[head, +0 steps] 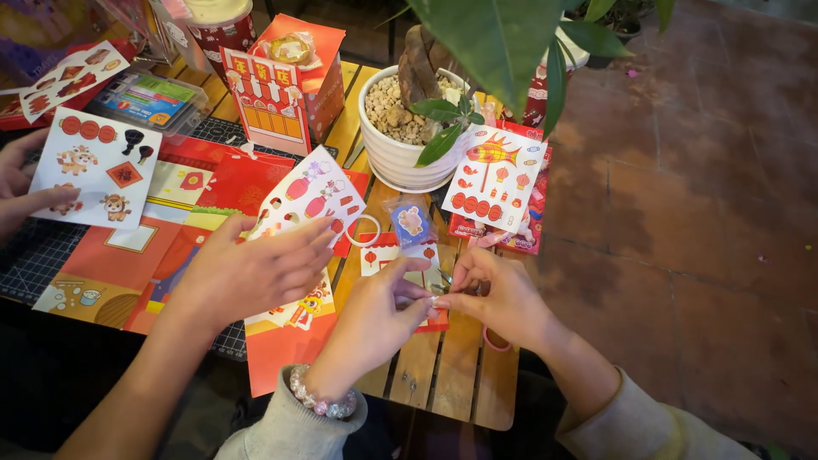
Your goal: The person uses pink scissors to cut out small paper stickers from a sheet. They then peel the backing off the stickers and place them onto a red card.
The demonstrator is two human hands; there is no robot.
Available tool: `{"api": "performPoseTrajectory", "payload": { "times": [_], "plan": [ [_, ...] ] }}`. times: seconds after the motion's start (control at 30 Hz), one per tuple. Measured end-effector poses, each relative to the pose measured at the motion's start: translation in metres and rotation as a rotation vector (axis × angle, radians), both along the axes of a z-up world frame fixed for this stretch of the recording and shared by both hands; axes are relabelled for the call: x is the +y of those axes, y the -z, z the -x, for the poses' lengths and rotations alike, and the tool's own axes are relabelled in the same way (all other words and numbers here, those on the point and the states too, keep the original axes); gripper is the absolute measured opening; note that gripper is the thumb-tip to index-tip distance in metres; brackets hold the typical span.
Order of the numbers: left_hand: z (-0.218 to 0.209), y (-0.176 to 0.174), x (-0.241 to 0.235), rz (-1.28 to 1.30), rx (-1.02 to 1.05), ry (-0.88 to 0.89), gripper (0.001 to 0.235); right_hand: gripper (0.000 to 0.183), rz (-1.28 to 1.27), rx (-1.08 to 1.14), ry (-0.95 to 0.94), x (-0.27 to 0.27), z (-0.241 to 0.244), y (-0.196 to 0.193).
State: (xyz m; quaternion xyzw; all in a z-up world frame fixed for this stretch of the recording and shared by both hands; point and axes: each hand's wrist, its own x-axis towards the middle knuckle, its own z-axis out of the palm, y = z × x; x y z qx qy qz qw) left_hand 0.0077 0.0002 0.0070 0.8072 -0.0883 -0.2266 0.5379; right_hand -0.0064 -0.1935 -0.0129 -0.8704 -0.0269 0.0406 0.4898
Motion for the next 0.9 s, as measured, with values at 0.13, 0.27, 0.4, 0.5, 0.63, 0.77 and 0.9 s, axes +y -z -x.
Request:
{"api": "performPoseTrajectory", "payload": {
  "times": [0.13,0.27,0.4,0.5,0.63,0.77,0.9],
  "plan": [
    [0.0,0.005,0.0,-0.003,-0.031,-0.001,0.036,0.035,0.011,-0.015,0.003,0.0,0.001,-0.001],
    [-0.001,0.004,0.0,-0.007,-0.028,-0.002,0.04,0.033,0.029,-0.016,0.001,-0.001,0.001,-0.002],
    [0.002,-0.001,0.001,0.113,-0.039,-0.006,0.046,0.03,0.038,-0.096,0.003,-0.008,0.0,0.011],
    [0.003,0.004,-0.001,0.17,-0.015,-0.044,0.047,0.029,0.06,-0.125,0.005,-0.011,0.003,0.012],
    [0.004,0.02,-0.005,0.229,-0.001,-0.068,0.047,0.027,0.013,-0.095,0.005,-0.014,0.005,0.014],
    [0.005,0.024,-0.007,0.261,-0.004,-0.089,0.048,0.026,-0.123,-0.031,-0.003,-0.018,0.006,0.011],
    [0.004,0.024,-0.009,0.254,0.005,-0.142,0.044,0.026,-0.178,0.009,-0.032,-0.027,0.005,0.013]
  ]
}}
